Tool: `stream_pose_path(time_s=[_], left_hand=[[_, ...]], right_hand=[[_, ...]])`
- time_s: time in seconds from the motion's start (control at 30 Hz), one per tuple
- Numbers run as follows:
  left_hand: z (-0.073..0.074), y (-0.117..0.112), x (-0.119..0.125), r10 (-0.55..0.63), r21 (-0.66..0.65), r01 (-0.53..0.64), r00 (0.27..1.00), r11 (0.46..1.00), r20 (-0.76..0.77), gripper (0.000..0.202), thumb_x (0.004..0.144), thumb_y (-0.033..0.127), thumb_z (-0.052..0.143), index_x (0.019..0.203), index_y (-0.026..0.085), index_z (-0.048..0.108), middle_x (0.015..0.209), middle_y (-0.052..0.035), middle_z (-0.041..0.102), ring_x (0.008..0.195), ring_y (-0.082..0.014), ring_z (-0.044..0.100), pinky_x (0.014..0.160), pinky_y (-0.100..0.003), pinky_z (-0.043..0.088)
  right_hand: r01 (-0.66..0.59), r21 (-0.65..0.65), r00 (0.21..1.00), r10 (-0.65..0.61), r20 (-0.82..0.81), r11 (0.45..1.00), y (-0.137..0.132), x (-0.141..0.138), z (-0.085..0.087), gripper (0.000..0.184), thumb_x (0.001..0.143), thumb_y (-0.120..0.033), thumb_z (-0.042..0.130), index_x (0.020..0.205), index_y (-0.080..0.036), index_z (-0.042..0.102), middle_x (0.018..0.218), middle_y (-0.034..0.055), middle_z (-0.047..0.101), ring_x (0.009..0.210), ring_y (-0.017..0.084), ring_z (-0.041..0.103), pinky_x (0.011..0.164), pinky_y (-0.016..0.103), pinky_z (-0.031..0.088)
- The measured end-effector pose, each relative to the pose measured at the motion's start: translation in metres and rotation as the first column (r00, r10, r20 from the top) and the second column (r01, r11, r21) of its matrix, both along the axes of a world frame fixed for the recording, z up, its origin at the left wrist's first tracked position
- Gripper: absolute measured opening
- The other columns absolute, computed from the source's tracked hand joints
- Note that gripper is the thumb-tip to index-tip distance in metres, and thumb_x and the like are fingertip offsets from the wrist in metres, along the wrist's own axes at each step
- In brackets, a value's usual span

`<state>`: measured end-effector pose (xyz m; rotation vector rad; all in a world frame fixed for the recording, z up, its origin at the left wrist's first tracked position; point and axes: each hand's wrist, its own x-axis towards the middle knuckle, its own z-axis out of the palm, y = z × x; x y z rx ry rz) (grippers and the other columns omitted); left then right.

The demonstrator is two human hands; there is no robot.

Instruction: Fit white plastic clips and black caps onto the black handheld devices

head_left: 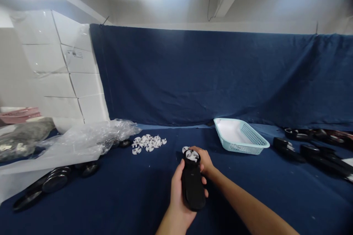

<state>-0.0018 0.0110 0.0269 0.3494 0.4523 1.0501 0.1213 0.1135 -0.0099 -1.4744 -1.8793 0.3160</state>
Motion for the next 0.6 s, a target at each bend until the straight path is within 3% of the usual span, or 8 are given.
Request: stream_pose_path(time_s=[0.23, 0.37, 0.47, 0.6], left_hand=[[-0.001, 0.0, 0.001, -0.032, 0.009, 0.033, 0.997, 0.999, -0.074, 0.045, 0.085, 0.049, 0.053, 0.105, 0.009, 0.061, 0.09, -0.0088, 0.069, 0.055, -0.0162, 0.062, 0.04, -0.029, 0.049], [-0.006, 0.0, 0.006, -0.079, -0.005, 0.08, 0.984, 0.997, -0.16, 0.045, 0.082, 0.05, 0.057, 0.102, 0.009, 0.062, 0.086, -0.0073, 0.069, 0.053, -0.0162, 0.061, 0.039, -0.03, 0.049], [-0.007, -0.004, 0.012, -0.134, -0.005, 0.138, 0.957, 0.99, -0.257, 0.049, 0.08, 0.054, 0.057, 0.1, 0.009, 0.063, 0.075, -0.007, 0.068, 0.05, -0.0163, 0.061, 0.04, -0.028, 0.049], [-0.003, -0.015, 0.019, -0.199, -0.043, 0.201, 0.87, 0.979, -0.451, 0.058, 0.078, 0.061, 0.056, 0.104, 0.01, 0.06, 0.063, -0.0055, 0.065, 0.042, -0.0149, 0.057, 0.039, -0.026, 0.046]], right_hand=[[-0.009, -0.001, 0.949, 0.008, -0.315, 1.0, -0.066, 0.054, -0.003, 0.041, 0.083, -0.042, 0.055, 0.114, -0.015, 0.062, 0.094, 0.0088, 0.072, 0.084, 0.022, 0.067, 0.075, 0.031, 0.051], [-0.051, -0.093, 0.779, -0.018, -0.627, 0.994, -0.1, 0.076, -0.004, 0.048, 0.078, -0.045, 0.064, 0.114, -0.012, 0.062, 0.08, 0.0072, 0.071, 0.076, 0.022, 0.066, 0.071, 0.033, 0.05], [-0.044, -0.11, 0.716, -0.045, -0.697, 0.993, -0.114, 0.084, -0.001, 0.05, 0.076, -0.042, 0.067, 0.115, -0.012, 0.06, 0.078, 0.0065, 0.07, 0.074, 0.021, 0.065, 0.07, 0.033, 0.05], [-0.021, -0.079, 0.74, -0.037, -0.672, 0.997, -0.122, 0.083, 0.004, 0.051, 0.074, -0.041, 0.07, 0.115, -0.013, 0.058, 0.086, 0.0086, 0.071, 0.079, 0.023, 0.066, 0.075, 0.035, 0.05]])
